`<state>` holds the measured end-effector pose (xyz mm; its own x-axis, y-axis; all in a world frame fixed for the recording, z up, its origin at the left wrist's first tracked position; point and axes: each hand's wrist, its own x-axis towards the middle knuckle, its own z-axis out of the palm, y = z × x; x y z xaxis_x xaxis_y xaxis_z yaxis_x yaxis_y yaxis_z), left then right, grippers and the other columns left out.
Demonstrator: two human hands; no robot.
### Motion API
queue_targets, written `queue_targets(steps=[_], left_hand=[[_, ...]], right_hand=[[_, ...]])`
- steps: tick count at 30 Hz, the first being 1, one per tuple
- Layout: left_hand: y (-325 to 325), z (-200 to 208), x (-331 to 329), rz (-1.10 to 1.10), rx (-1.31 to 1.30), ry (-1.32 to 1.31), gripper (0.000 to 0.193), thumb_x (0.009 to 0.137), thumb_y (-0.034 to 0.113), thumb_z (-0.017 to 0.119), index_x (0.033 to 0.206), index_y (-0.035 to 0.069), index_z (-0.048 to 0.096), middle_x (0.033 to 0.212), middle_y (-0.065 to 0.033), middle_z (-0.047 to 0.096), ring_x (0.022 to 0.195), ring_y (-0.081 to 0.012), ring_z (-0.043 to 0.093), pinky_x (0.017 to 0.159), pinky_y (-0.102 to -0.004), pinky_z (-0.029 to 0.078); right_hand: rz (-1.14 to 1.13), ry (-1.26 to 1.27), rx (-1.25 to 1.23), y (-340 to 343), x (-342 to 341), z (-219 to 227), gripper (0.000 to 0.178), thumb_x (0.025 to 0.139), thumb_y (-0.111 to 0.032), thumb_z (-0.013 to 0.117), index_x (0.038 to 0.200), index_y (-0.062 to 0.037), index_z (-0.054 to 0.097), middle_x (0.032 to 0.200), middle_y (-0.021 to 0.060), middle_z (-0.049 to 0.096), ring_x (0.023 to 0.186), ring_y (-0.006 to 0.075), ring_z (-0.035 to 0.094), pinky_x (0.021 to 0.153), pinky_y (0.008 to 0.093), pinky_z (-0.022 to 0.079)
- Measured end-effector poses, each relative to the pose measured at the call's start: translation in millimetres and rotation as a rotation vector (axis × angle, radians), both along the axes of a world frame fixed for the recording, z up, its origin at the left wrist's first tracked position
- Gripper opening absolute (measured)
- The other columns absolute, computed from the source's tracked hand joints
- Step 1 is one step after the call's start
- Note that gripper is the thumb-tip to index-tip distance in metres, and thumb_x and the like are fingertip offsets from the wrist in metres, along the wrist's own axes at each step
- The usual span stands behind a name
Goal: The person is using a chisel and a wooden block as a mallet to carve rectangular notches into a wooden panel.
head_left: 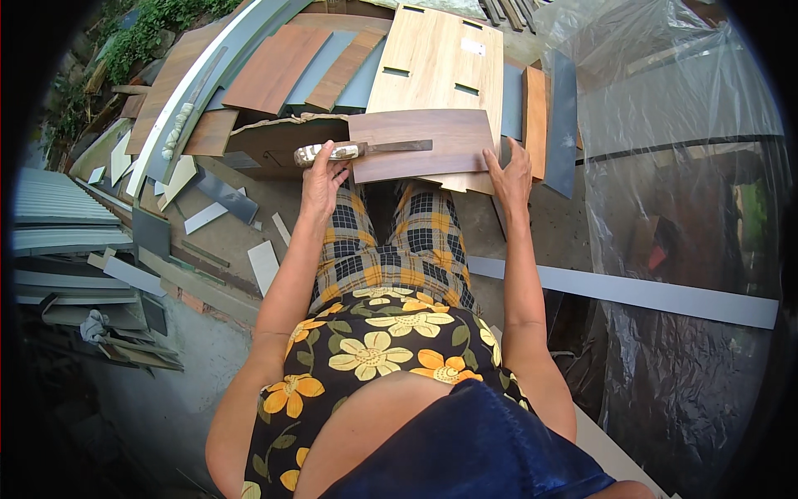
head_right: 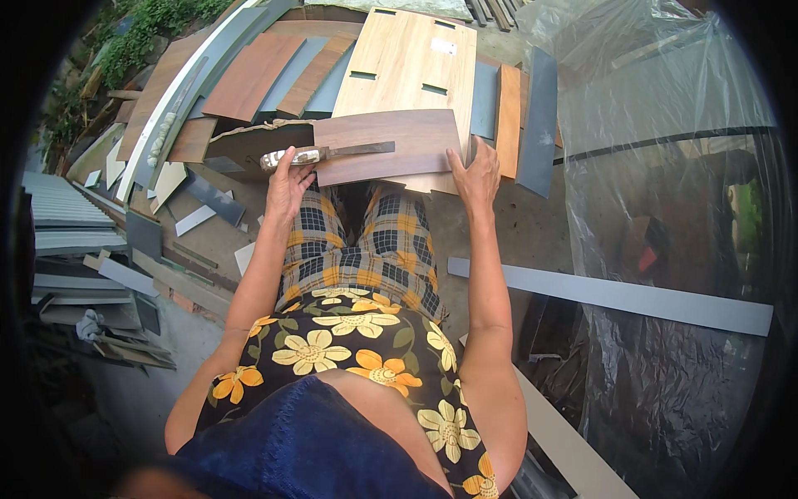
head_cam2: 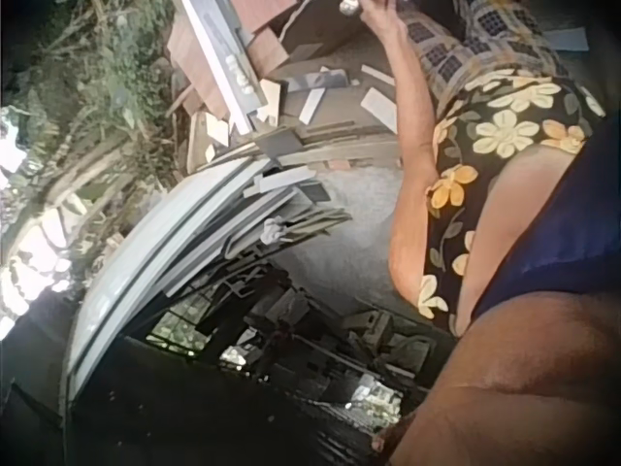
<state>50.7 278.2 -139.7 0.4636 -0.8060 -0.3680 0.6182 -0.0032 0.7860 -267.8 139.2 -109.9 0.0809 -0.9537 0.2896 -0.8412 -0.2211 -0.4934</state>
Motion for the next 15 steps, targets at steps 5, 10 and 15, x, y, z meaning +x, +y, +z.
queue_targets(steps=[5,10,15], left_hand=[[-2.7,6.9,-10.0,-0.016,-0.005,-0.025,0.052,0.083,0.045,0.072,0.115,0.005,0.058,0.108,-0.0098,0.063,0.105,-0.022,0.056,0.094,-0.0415,0.039],[-14.9,10.0,-10.7,-0.005,0.001,-0.142,0.049,0.083,0.043,0.072,0.113,0.006,0.062,0.107,-0.0071,0.064,0.104,-0.0173,0.056,0.093,-0.04,0.039],[-52.0,19.6,-8.9,-0.01,-0.07,-0.173,0.04,0.084,0.033,0.074,0.107,0.001,0.064,0.104,-0.0051,0.063,0.097,-0.0127,0.056,0.088,-0.0301,0.044]], right_hand=[[0.02,0.005,0.088,22.6,13.4,-15.8,0.064,0.08,-0.04,0.072,0.126,0.0013,0.054,0.123,0.0202,0.054,0.118,0.0361,0.051,0.096,0.0462,0.044],[0.017,-0.151,0.099,23.4,9.7,-21.0,0.059,0.082,-0.035,0.071,0.122,0.0049,0.055,0.121,0.0237,0.053,0.115,0.0377,0.051,0.097,0.0443,0.042],[0.003,-0.233,0.094,19.6,9.8,-32.1,0.058,0.083,-0.033,0.071,0.126,0.0028,0.054,0.125,0.025,0.051,0.115,0.0373,0.051,0.098,0.0431,0.042]])
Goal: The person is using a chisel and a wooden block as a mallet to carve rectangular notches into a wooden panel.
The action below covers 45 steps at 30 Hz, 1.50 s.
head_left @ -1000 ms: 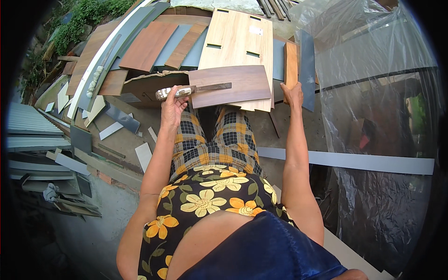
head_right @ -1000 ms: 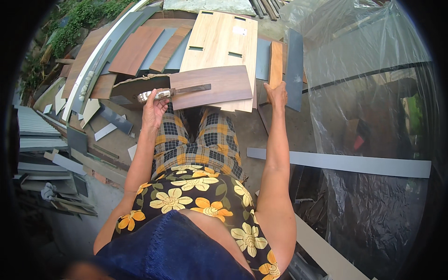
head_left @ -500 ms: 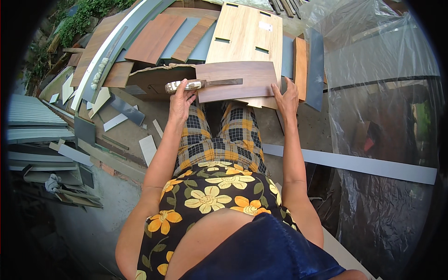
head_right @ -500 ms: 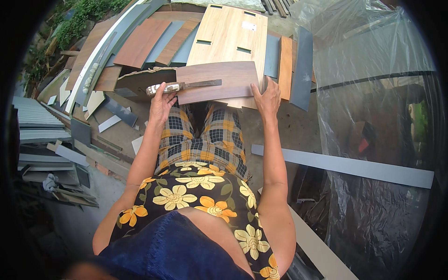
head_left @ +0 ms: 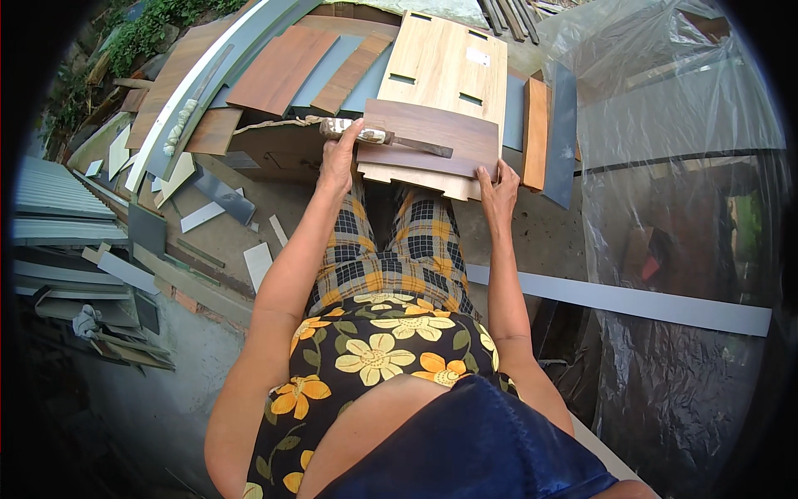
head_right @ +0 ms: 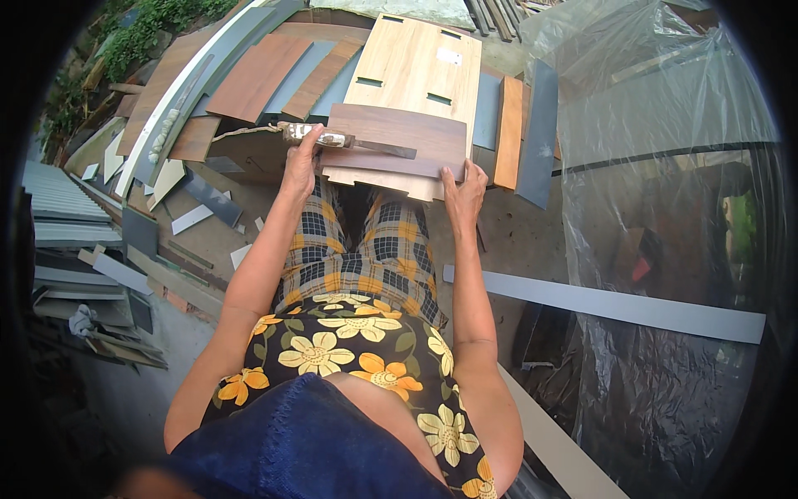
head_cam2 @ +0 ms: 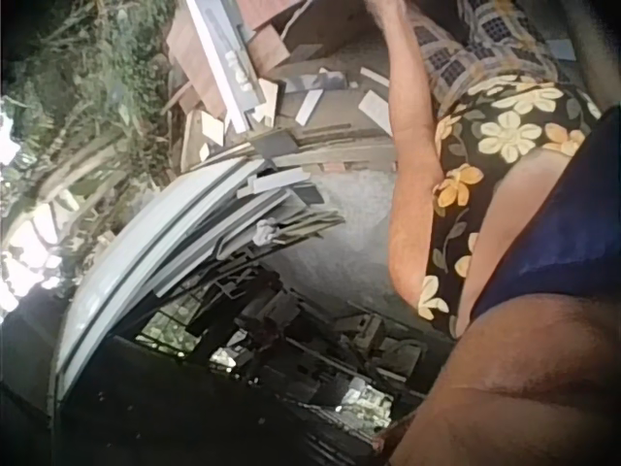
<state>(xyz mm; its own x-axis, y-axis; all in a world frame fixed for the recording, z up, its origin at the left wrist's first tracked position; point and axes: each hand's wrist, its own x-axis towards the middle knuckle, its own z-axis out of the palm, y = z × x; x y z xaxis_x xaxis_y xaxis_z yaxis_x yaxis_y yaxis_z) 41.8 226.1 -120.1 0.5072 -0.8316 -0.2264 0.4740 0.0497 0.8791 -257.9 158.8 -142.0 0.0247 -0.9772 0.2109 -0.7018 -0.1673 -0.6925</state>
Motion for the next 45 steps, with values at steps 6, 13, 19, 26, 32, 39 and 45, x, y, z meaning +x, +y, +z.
queue_targets(steps=[6,13,19,26,32,39,45], left_hand=[[-25.0,-7.7,4.4,-0.105,-0.07,0.16,0.053,0.083,0.03,0.075,0.118,-0.004,0.056,0.112,-0.0101,0.059,0.102,-0.0153,0.056,0.09,-0.0321,0.046],[-21.1,-13.2,-4.2,-0.051,-0.127,0.166,0.053,0.083,0.028,0.076,0.117,-0.005,0.055,0.112,-0.011,0.059,0.102,-0.0157,0.057,0.09,-0.0326,0.047],[-13.3,-13.9,-13.4,-0.009,-0.097,0.175,0.051,0.082,0.029,0.076,0.114,-0.006,0.058,0.108,-0.0106,0.061,0.096,-0.0159,0.059,0.084,-0.0314,0.049],[-7.9,-22.2,-19.8,0.034,-0.082,0.201,0.043,0.081,0.029,0.077,0.104,-0.004,0.062,0.101,-0.0094,0.063,0.091,-0.0135,0.059,0.079,-0.0317,0.051],[-3.1,-16.7,-16.5,0.042,-0.001,0.323,0.054,0.081,0.032,0.077,0.114,-0.005,0.055,0.106,-0.014,0.062,0.094,-0.0205,0.062,0.083,-0.0352,0.053],[-7.3,-9.3,2.2,-0.193,0.069,0.227,0.059,0.082,0.037,0.075,0.116,-0.007,0.054,0.109,-0.0187,0.062,0.098,-0.0243,0.063,0.087,-0.0362,0.053],[-8.0,-5.5,5.9,-0.272,0.026,0.222,0.059,0.085,0.035,0.073,0.114,-0.012,0.054,0.105,-0.0219,0.064,0.092,-0.0245,0.067,0.084,-0.0352,0.056]], right_hand=[[-0.058,-0.093,0.079,13.8,3.0,10.2,0.061,0.084,-0.03,0.071,0.133,-0.0008,0.05,0.127,0.024,0.05,0.117,0.0371,0.05,0.1,0.043,0.041],[-0.058,0.007,0.073,29.9,-6.9,-0.4,0.062,0.084,-0.03,0.07,0.135,-0.0001,0.049,0.126,0.024,0.052,0.116,0.0366,0.053,0.098,0.0429,0.042],[-0.077,0.012,0.068,21.0,-12.1,1.3,0.058,0.086,-0.031,0.069,0.13,0.0016,0.052,0.118,0.0241,0.057,0.11,0.0366,0.056,0.095,0.0426,0.044],[-0.084,0.002,0.07,21.2,-13.0,6.1,0.058,0.086,-0.031,0.069,0.131,0.0005,0.053,0.115,0.0228,0.058,0.109,0.0356,0.058,0.093,0.0416,0.045],[-0.067,-0.105,0.077,21.7,-16.5,5.8,0.058,0.085,-0.031,0.07,0.131,0.0001,0.053,0.115,0.023,0.058,0.107,0.0353,0.058,0.093,0.0422,0.045],[-0.067,0.061,0.19,13.8,-20.3,7.8,0.065,0.081,-0.035,0.071,0.131,0.0021,0.052,0.115,0.0277,0.06,0.108,0.0372,0.059,0.094,0.0432,0.046],[-0.058,-0.136,0.232,3.6,-35.5,-3.1,0.068,0.081,-0.044,0.07,0.122,0.0085,0.057,0.1,0.0235,0.068,0.091,0.0279,0.066,0.081,0.0365,0.05]])
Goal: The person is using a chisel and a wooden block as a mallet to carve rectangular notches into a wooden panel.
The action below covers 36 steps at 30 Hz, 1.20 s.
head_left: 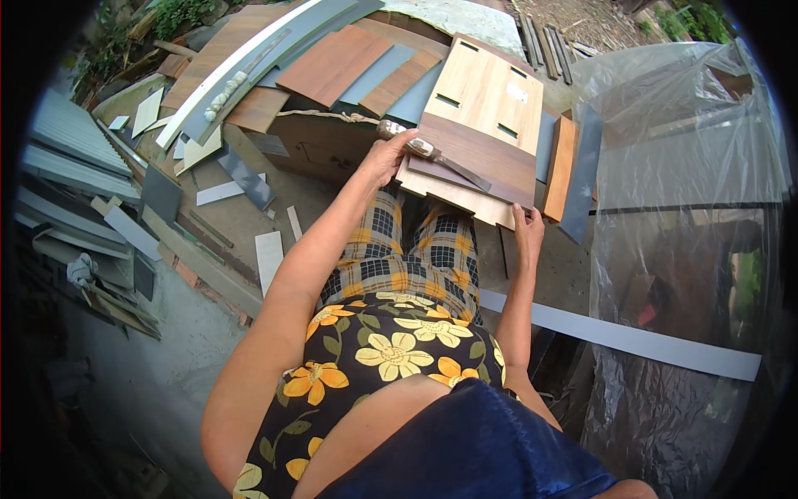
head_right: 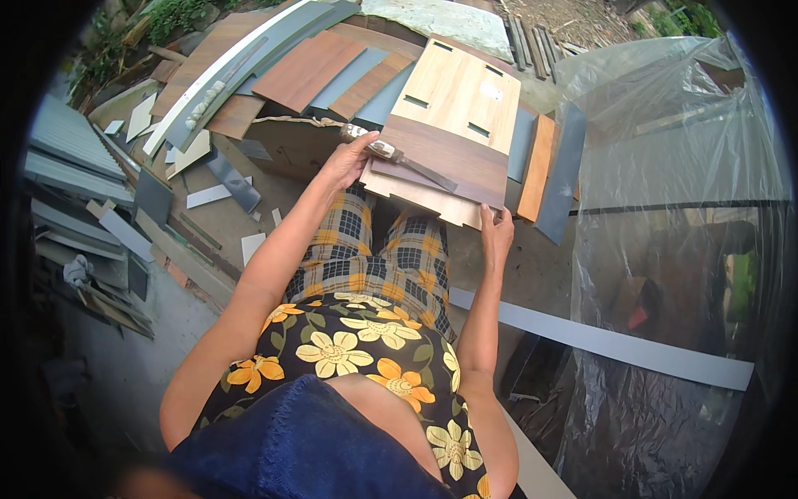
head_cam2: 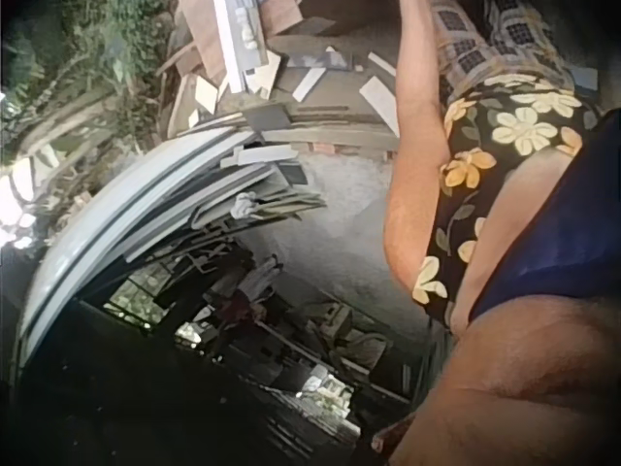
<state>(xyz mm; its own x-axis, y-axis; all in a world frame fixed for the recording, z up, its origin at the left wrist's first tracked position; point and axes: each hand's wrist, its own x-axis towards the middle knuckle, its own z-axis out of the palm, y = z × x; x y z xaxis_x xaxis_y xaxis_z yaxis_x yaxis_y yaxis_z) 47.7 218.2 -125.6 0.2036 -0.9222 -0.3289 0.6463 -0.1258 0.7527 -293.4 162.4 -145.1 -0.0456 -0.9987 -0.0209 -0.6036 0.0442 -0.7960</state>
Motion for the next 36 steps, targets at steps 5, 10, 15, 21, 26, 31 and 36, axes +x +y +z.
queue_targets(steps=[5,10,15,21,26,31,36], left_hand=[[32.7,1.3,11.0,-0.106,0.063,-0.047,0.062,0.082,0.038,0.074,0.117,-0.009,0.053,0.105,-0.0208,0.064,0.095,-0.0253,0.066,0.084,-0.0387,0.056],[87.7,13.7,14.1,-0.228,0.157,-0.11,0.064,0.082,0.041,0.073,0.121,-0.004,0.049,0.111,-0.0182,0.062,0.101,-0.0259,0.065,0.091,-0.0406,0.053],[140.7,24.0,20.6,-0.268,0.244,-0.114,0.056,0.084,0.04,0.072,0.119,0.002,0.051,0.109,-0.0133,0.062,0.099,-0.0237,0.064,0.089,-0.0398,0.053],[164.2,15.4,19.3,-0.258,0.211,-0.075,0.062,0.082,0.042,0.074,0.119,-0.002,0.051,0.111,-0.0191,0.062,0.102,-0.0259,0.064,0.091,-0.0412,0.052],[164.1,19.3,20.8,-0.3,0.221,-0.073,0.057,0.083,0.041,0.073,0.118,0.0,0.053,0.111,-0.0172,0.062,0.102,-0.0256,0.064,0.091,-0.0414,0.052],[163.9,19.3,26.8,-0.266,0.254,-0.157,0.045,0.082,0.041,0.072,0.109,0.007,0.062,0.111,-0.0106,0.063,0.097,-0.0204,0.064,0.092,-0.0378,0.049],[154.2,57.7,25.8,-0.089,0.104,-0.41,0.045,0.081,0.04,0.074,0.103,0.002,0.066,0.097,-0.0089,0.067,0.087,-0.0155,0.063,0.083,-0.0291,0.047]], right_hand=[[0.056,-0.083,0.06,29.9,-2.7,5.6,0.046,0.086,-0.036,0.068,0.102,0.0068,0.064,0.081,0.0101,0.065,0.071,0.0143,0.055,0.066,0.0297,0.045],[0.093,-0.158,0.279,81.8,-21.9,12.8,0.043,0.087,-0.04,0.067,0.101,-0.0003,0.064,0.073,0.0011,0.056,0.061,0.0084,0.047,0.053,0.0246,0.037],[0.074,-0.131,0.414,150.3,-18.2,30.1,0.045,0.088,-0.046,0.065,0.104,-0.0044,0.063,0.072,-0.0022,0.051,0.059,0.0053,0.043,0.047,0.0212,0.034],[0.045,-0.154,0.384,174.7,-11.4,41.1,0.048,0.088,-0.05,0.063,0.102,-0.0047,0.062,0.072,-0.0013,0.049,0.061,0.0077,0.043,0.049,0.0231,0.036],[0.109,-0.093,0.327,168.2,-13.2,35.4,0.042,0.092,-0.047,0.059,0.097,-0.0049,0.061,0.07,-0.0016,0.049,0.061,0.0075,0.044,0.051,0.0247,0.036],[0.118,-0.035,0.384,167.0,-19.1,35.7,0.047,0.093,-0.039,0.059,0.104,0.0062,0.061,0.099,0.0152,0.067,0.09,0.0193,0.059,0.082,0.0344,0.046],[0.208,-0.01,0.29,158.5,-33.9,23.4,0.044,0.094,-0.047,0.056,0.097,-0.0034,0.062,0.073,-0.0011,0.053,0.06,0.0085,0.045,0.053,0.0262,0.038]])
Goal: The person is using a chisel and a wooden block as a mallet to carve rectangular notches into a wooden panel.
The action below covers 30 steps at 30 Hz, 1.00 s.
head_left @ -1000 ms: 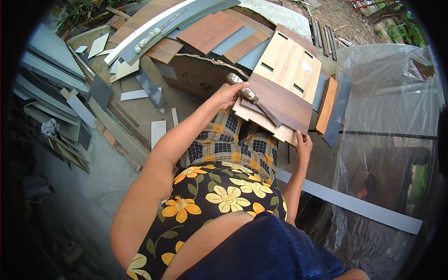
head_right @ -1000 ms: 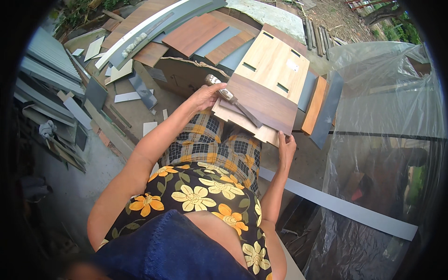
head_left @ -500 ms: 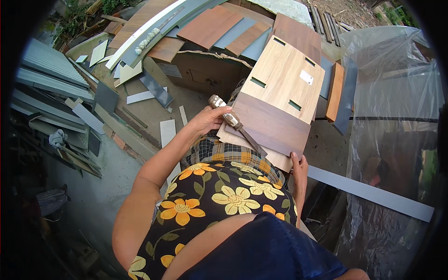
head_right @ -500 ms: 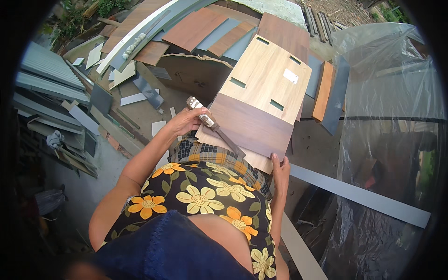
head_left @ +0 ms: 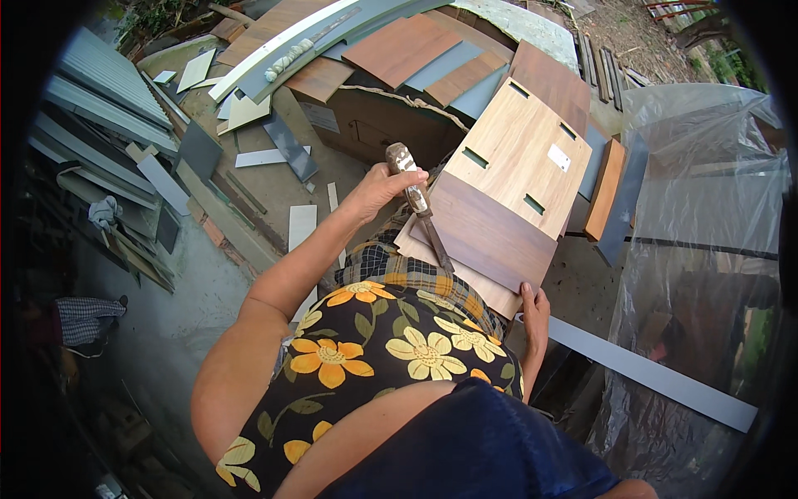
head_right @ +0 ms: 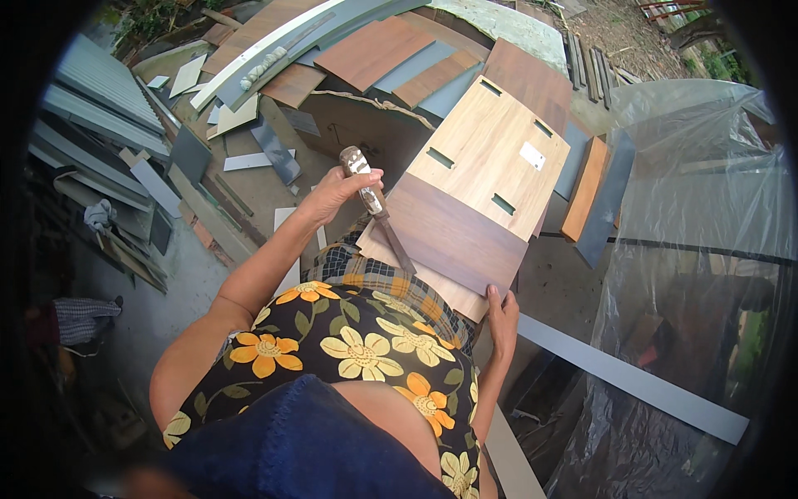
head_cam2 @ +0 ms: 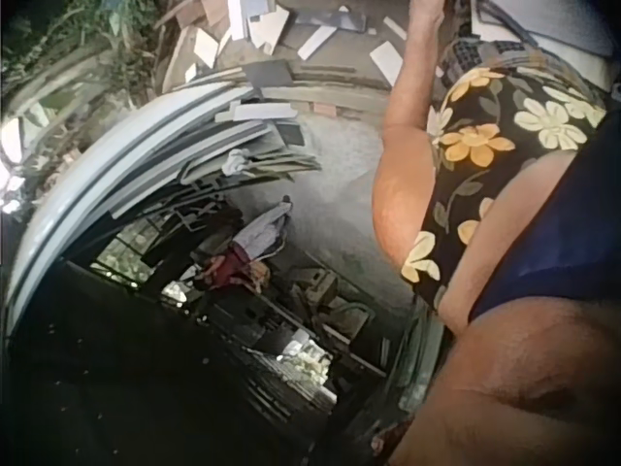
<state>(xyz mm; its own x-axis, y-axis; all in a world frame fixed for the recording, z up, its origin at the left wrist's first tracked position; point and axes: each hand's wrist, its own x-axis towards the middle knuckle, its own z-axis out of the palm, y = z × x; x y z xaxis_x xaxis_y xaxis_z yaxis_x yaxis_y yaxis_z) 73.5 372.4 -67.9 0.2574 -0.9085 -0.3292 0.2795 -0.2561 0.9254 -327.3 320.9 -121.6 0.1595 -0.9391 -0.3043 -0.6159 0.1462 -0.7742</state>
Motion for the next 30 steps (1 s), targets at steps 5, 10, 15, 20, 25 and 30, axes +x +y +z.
queue_targets(steps=[5,10,15,20,25,30], left_hand=[[-26.3,52.6,-7.4,0.109,-0.322,0.12,0.023,0.088,0.024,0.068,0.097,0.004,0.06,0.092,-0.0108,0.069,0.084,-0.0121,0.062,0.08,-0.0279,0.048],[-87.5,66.8,-14.1,0.161,-0.504,0.186,0.018,0.089,0.02,0.063,0.098,0.006,0.057,0.081,-0.0047,0.058,0.078,-0.0161,0.057,0.075,-0.0303,0.047],[-173.2,85.9,-25.5,0.206,-0.68,0.222,0.024,0.084,0.006,0.057,0.108,0.004,0.053,0.093,-0.0079,0.059,0.094,-0.0204,0.057,0.09,-0.0354,0.041],[-270.7,82.7,-55.1,0.063,-0.786,0.116,0.026,0.084,0.0,0.063,0.108,0.005,0.053,0.101,-0.0086,0.062,0.103,-0.021,0.059,0.093,-0.0358,0.044],[-338.0,61.5,-81.9,0.12,-0.756,-0.322,0.025,0.084,0.008,0.072,0.103,0.001,0.058,0.101,-0.0093,0.067,0.09,-0.0141,0.063,0.078,-0.0281,0.053],[-363.5,51.7,-115.3,0.223,-0.728,-0.442,0.03,0.082,0.013,0.075,0.103,0.0,0.058,0.098,-0.0081,0.069,0.084,-0.0126,0.065,0.076,-0.0272,0.053]], right_hand=[[0.064,-0.045,0.105,-20.8,12.0,18.7,0.046,0.093,-0.049,0.055,0.092,-0.0034,0.061,0.073,-0.0006,0.055,0.063,0.0079,0.048,0.054,0.0258,0.038],[-0.002,-0.06,0.044,-41.0,19.0,7.2,0.05,0.092,-0.041,0.061,0.101,0.0071,0.063,0.086,0.0115,0.066,0.079,0.0163,0.059,0.073,0.0311,0.047],[-0.016,-0.092,0.122,-46.5,20.3,9.9,0.053,0.089,-0.042,0.063,0.106,0.0072,0.063,0.095,0.0171,0.068,0.088,0.0201,0.062,0.081,0.033,0.048],[-0.061,-0.159,0.078,-45.4,19.7,6.7,0.051,0.087,-0.04,0.065,0.107,0.0068,0.062,0.098,0.0176,0.068,0.089,0.0208,0.063,0.082,0.033,0.048],[-0.073,-0.219,0.138,-45.3,28.5,12.8,0.049,0.088,-0.037,0.066,0.11,0.0061,0.062,0.097,0.0135,0.067,0.089,0.0167,0.061,0.081,0.0312,0.048],[-0.117,-0.26,0.182,-44.3,24.1,10.0,0.048,0.085,-0.037,0.068,0.108,0.0061,0.063,0.095,0.0164,0.068,0.087,0.0187,0.063,0.08,0.0325,0.049]])
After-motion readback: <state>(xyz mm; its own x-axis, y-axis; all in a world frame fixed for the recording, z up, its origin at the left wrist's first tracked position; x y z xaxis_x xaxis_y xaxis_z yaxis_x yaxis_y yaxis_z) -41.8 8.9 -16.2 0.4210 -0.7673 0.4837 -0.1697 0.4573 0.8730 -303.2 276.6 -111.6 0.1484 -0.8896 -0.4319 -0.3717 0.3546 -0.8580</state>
